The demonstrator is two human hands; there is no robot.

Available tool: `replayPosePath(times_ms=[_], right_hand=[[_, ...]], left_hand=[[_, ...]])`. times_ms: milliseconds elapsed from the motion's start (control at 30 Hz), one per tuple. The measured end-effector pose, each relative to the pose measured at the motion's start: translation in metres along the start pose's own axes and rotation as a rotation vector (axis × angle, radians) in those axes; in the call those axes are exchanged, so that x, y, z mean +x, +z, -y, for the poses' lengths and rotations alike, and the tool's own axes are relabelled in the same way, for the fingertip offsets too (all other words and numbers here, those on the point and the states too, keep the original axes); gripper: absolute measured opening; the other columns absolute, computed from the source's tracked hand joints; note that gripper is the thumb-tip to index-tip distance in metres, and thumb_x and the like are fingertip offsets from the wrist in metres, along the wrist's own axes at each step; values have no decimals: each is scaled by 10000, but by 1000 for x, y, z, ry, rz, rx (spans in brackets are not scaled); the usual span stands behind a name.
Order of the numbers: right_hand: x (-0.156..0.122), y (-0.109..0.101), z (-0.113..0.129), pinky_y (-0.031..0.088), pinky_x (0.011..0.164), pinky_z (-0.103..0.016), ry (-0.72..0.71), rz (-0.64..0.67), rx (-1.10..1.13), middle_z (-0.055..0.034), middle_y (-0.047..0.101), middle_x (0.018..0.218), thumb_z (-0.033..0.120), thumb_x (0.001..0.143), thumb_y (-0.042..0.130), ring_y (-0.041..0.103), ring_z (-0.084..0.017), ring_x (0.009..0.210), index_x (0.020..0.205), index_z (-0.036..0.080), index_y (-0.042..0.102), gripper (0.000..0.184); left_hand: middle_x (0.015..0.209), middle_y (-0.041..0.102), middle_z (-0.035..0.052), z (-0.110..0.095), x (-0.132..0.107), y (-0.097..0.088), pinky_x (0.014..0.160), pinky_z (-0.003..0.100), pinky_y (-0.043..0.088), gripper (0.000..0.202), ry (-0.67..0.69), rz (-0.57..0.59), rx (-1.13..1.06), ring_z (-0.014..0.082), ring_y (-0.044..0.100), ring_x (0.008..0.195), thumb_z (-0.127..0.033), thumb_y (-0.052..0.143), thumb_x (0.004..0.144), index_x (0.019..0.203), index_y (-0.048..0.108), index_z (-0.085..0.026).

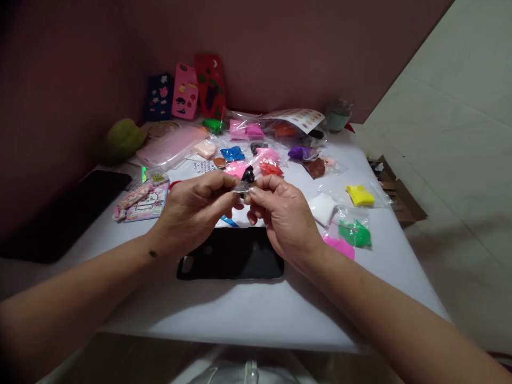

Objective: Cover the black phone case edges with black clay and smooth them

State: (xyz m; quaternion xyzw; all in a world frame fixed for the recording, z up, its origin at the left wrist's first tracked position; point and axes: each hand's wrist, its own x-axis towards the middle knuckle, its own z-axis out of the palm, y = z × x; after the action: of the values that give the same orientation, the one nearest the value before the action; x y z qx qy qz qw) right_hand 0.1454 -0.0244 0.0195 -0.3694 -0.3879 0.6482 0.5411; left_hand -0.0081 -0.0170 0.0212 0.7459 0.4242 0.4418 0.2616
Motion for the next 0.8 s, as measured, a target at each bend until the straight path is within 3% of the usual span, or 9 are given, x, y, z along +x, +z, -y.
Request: replayPosePath(times_ms=[167, 267, 333, 433, 567, 667, 733, 800], right_hand=[[4, 2, -3, 403, 416, -198, 46, -16, 20, 71, 492, 573, 105, 664, 612, 368, -54, 449, 749, 178, 518, 146], [4, 0, -7, 428, 434, -193, -24, 8, -27, 87, 467, 587, 111, 740, 594, 388, -55, 459, 808, 196, 487, 152], [3, -1, -10, 452, 455, -193, -128, 24, -120, 84, 494, 634, 148, 827, 582, 434, -59, 479, 866, 210, 480, 126], [0, -3, -15, 480, 480, -197, -351, -24, -339, 57, 564, 757, 200, 920, 547, 503, -65, 529, 988, 229, 496, 90], [-1, -9, -18, 503, 535, -241, -577, -82, -690, 24, 576, 798, 211, 970, 517, 548, -97, 589, 1218, 247, 535, 252], [-1, -14, -20, 518, 613, -280, -742, -72, -875, -37, 660, 1043, 219, 988, 511, 607, -119, 706, 1267, 246, 573, 288], [-1, -16, -22, 526, 636, -288, -778, -52, -899, -55, 654, 1163, 226, 1003, 484, 630, -130, 769, 1239, 244, 606, 266], [-2, -16, -23, 528, 635, -284, -756, -40, -880, -53, 657, 1126, 231, 1014, 463, 636, -134, 786, 1206, 237, 626, 251]], left_hand=[[579, 553, -33, -7, 7, 1, 474, 193, 354, 162, -334, 125, -520, 58, 437, 497, -118, 607, 825, 669, 638, -148], [558, 508, -34, -5, 9, 3, 437, 188, 312, 125, -494, 115, -722, 54, 404, 468, -153, 631, 816, 691, 632, -147], [563, 500, -29, -4, 8, 3, 421, 184, 310, 145, -530, 140, -781, 55, 414, 461, -177, 624, 834, 692, 617, -149], [586, 507, -25, -6, 8, 2, 387, 178, 325, 185, -494, 207, -780, 59, 434, 456, -178, 605, 855, 674, 582, -150], [585, 489, -43, -11, 8, 0, 372, 181, 350, 248, -430, 273, -592, 52, 446, 419, -234, 611, 891, 667, 538, -157], [631, 502, -42, -11, 7, -2, 362, 200, 343, 261, -372, 330, -433, 59, 480, 399, -279, 541, 940, 704, 516, -172], [662, 507, -35, -11, 6, -4, 375, 209, 352, 269, -271, 346, -332, 64, 484, 422, -281, 481, 966, 717, 504, -183], [674, 518, -27, -11, 5, -6, 427, 210, 377, 272, -128, 337, -221, 74, 496, 489, -255, 441, 976, 718, 501, -189]])
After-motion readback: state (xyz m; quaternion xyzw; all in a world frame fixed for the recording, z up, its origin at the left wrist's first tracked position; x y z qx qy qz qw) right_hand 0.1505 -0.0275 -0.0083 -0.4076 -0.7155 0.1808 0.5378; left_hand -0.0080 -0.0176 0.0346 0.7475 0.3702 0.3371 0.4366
